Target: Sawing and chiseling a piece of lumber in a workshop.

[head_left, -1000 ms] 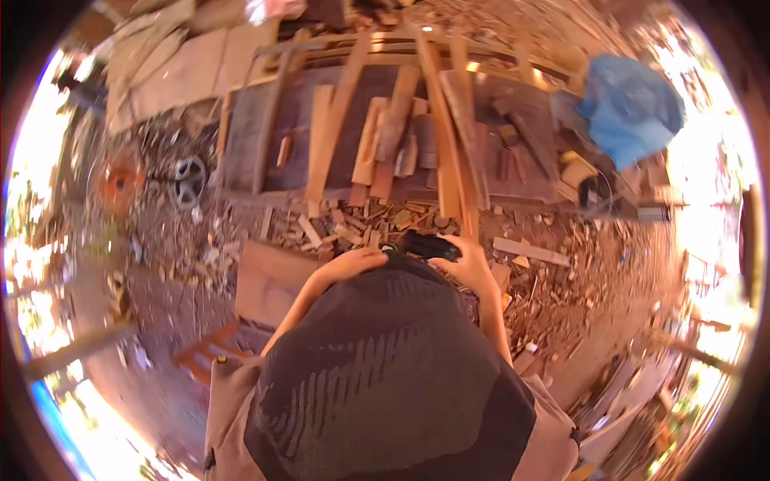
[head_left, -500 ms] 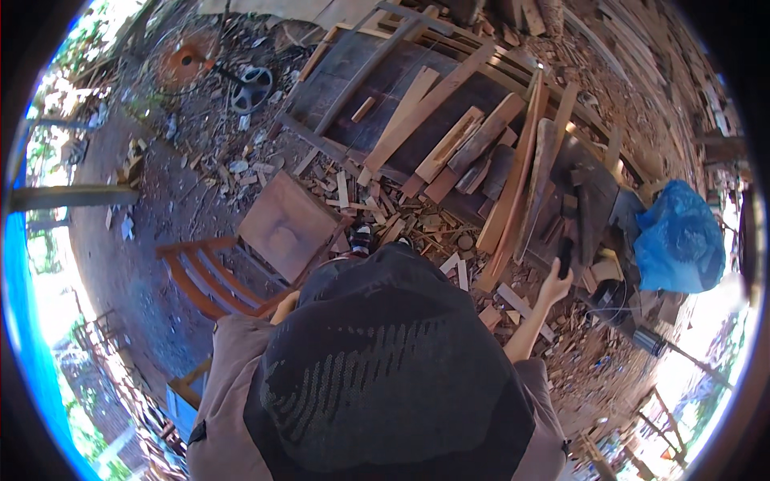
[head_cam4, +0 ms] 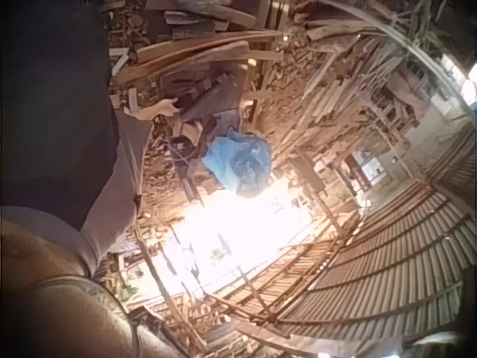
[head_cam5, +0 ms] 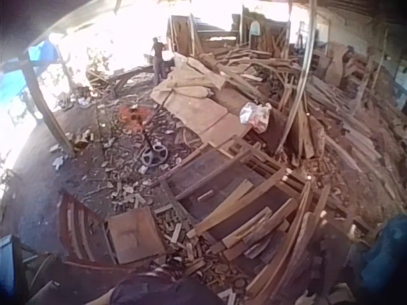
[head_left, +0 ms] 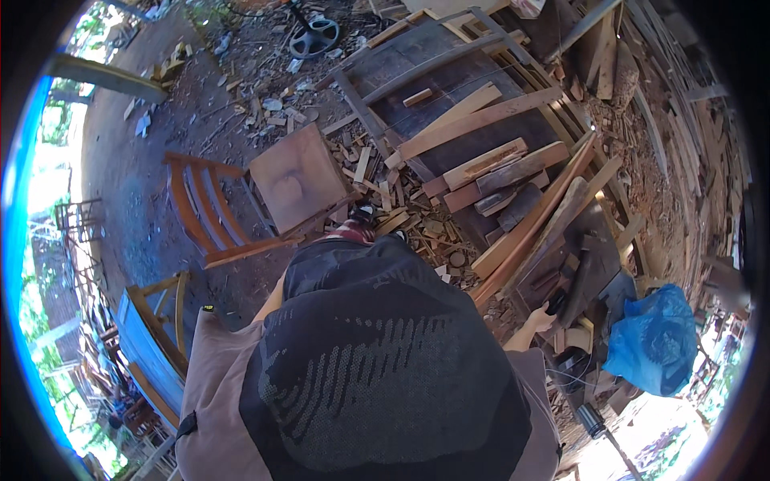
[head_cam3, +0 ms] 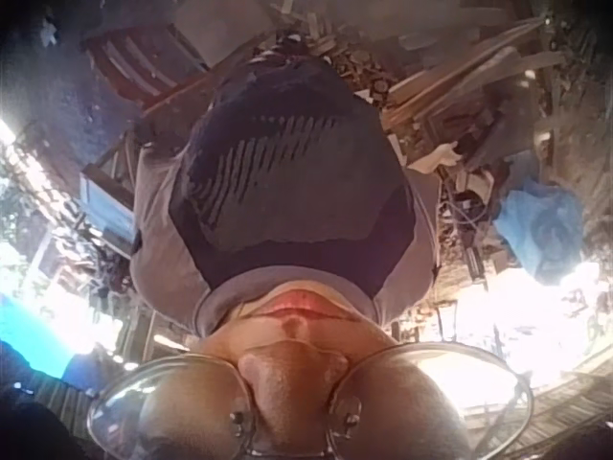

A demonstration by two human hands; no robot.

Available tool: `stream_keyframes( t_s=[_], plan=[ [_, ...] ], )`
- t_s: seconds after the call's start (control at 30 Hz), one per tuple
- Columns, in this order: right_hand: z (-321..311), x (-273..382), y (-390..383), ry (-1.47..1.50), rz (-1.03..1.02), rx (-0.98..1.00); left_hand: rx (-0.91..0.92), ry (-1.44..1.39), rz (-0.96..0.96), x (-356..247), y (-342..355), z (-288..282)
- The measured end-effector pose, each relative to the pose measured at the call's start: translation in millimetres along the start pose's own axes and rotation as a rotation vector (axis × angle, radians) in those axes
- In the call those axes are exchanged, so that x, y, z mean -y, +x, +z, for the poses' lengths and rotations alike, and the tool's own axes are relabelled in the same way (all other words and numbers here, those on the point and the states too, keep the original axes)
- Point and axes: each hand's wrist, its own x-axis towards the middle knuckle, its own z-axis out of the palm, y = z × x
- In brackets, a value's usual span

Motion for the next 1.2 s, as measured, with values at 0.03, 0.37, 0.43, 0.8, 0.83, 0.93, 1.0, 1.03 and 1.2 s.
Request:
stream_keyframes(
  t_s=[0.03, 0.37, 0.43, 0.8, 0.83, 0.93, 1.0, 1.03, 1.2],
  plan=[
    [0, 5, 3, -0.002, -0.015, 0.003, -0.008, -0.006, -0.01, 2, -1, 5],
    [-3, 12, 8, 0.028, -0.074, -0.009, -0.066, 0.001, -0.117, 29, -31, 32],
    [1, 17, 3, 0.036, -0.069, -0.011, -0.071, 0.018, -0.136, 36, -34, 30],
    [-29, 4, -22, 0.115, 0.087, -0.184, 0.019, 0.221, -0.082, -10, 23, -12],
    [-34, 11, -32, 0.126, 0.112, -0.189, 0.018, 0.251, -0.073, -20, 30, -24],
    [-54, 51, -73, 0.207, 0.153, -0.245, 0.004, 0.332, -0.047, -44, 59, -59],
    [-53, 62, -99, 0.179, -0.007, -0.42, 0.019, 0.414, -0.031, -54, 86, -90],
    [-51, 76, -116, 0.176, -0.087, -0.523, 0.023, 0.46, -0.022, -59, 102, -110],
    [-75, 227, -221, 0.491, -0.53, -0.496, 0.046, 0.686, 0.053, -103, 197, -230]
  ],
)
